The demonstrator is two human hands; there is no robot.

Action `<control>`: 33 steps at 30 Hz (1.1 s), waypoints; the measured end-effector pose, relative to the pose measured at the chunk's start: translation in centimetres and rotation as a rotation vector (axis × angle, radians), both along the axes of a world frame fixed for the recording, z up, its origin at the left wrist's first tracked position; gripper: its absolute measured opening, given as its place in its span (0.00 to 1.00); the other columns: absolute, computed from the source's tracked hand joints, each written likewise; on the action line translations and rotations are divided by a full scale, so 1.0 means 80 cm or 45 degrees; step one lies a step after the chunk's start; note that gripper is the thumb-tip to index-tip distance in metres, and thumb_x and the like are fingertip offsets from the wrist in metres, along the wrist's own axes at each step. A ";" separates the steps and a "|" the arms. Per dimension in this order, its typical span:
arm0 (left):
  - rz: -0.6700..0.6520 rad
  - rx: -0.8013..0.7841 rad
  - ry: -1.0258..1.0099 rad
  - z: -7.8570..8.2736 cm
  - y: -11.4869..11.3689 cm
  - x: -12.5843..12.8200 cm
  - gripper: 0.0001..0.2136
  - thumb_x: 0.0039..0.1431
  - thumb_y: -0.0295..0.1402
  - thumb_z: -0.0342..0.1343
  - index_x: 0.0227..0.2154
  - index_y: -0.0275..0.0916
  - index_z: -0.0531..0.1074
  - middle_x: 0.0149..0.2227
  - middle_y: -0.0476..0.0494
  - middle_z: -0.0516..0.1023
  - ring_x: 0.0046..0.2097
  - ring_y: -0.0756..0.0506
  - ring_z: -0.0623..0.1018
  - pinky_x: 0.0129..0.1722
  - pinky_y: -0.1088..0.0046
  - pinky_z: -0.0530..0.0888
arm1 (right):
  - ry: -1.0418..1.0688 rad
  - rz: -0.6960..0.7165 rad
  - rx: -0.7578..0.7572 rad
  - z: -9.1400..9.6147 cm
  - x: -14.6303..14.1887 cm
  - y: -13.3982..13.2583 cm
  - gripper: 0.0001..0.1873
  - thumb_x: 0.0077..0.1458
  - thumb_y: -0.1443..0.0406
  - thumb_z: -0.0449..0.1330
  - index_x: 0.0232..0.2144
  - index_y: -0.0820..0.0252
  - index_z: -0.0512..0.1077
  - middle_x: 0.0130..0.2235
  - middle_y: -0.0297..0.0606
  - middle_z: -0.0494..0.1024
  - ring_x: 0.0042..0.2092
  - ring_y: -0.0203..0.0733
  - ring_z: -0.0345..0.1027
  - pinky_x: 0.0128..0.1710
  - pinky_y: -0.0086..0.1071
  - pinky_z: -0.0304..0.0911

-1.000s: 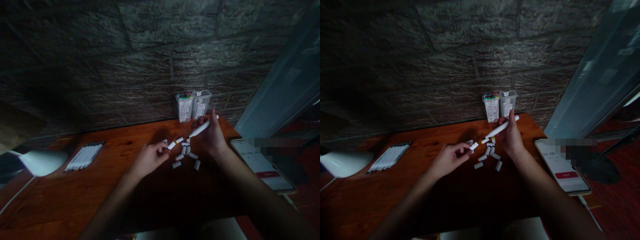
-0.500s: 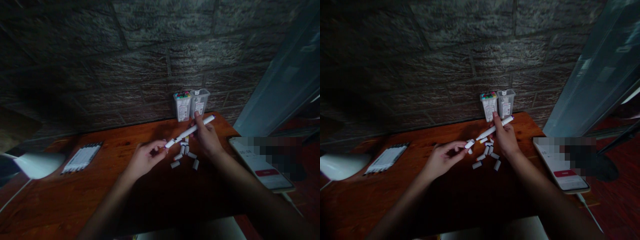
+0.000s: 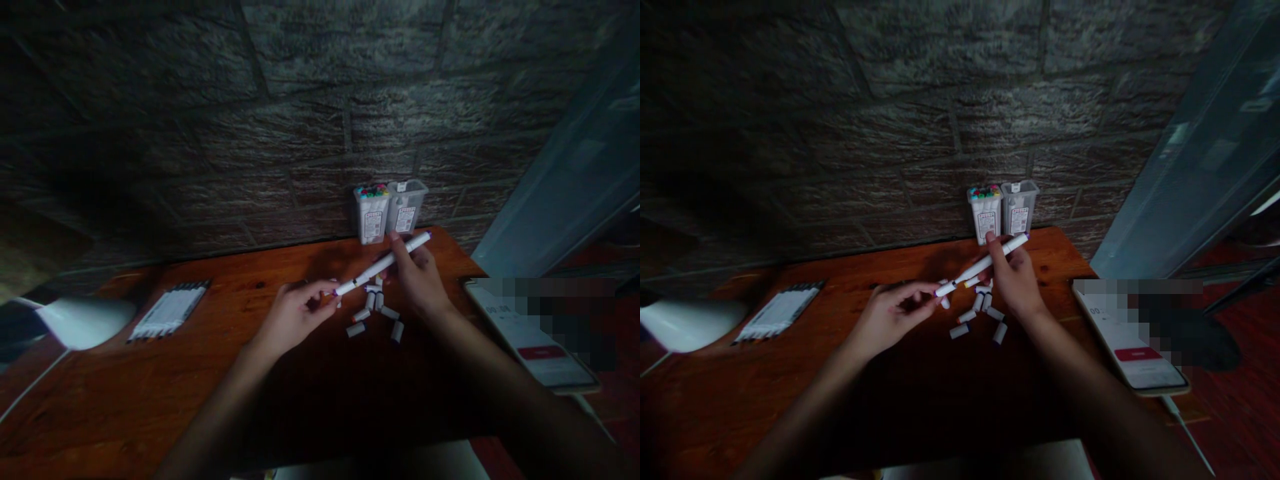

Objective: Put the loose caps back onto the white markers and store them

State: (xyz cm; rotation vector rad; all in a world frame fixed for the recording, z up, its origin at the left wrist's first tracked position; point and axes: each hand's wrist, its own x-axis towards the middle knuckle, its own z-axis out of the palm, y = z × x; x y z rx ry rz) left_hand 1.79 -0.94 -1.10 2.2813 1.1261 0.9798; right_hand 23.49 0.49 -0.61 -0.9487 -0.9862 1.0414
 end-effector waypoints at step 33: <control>0.371 0.135 -0.623 -0.014 0.014 0.003 0.16 0.58 0.33 0.62 0.49 0.39 0.77 0.42 0.44 0.84 0.40 0.47 0.83 0.46 0.69 0.79 | -0.441 0.368 0.039 -0.020 0.000 -0.005 0.13 0.51 0.55 0.67 0.34 0.58 0.80 0.29 0.33 0.80 0.26 0.34 0.70 0.24 0.27 0.64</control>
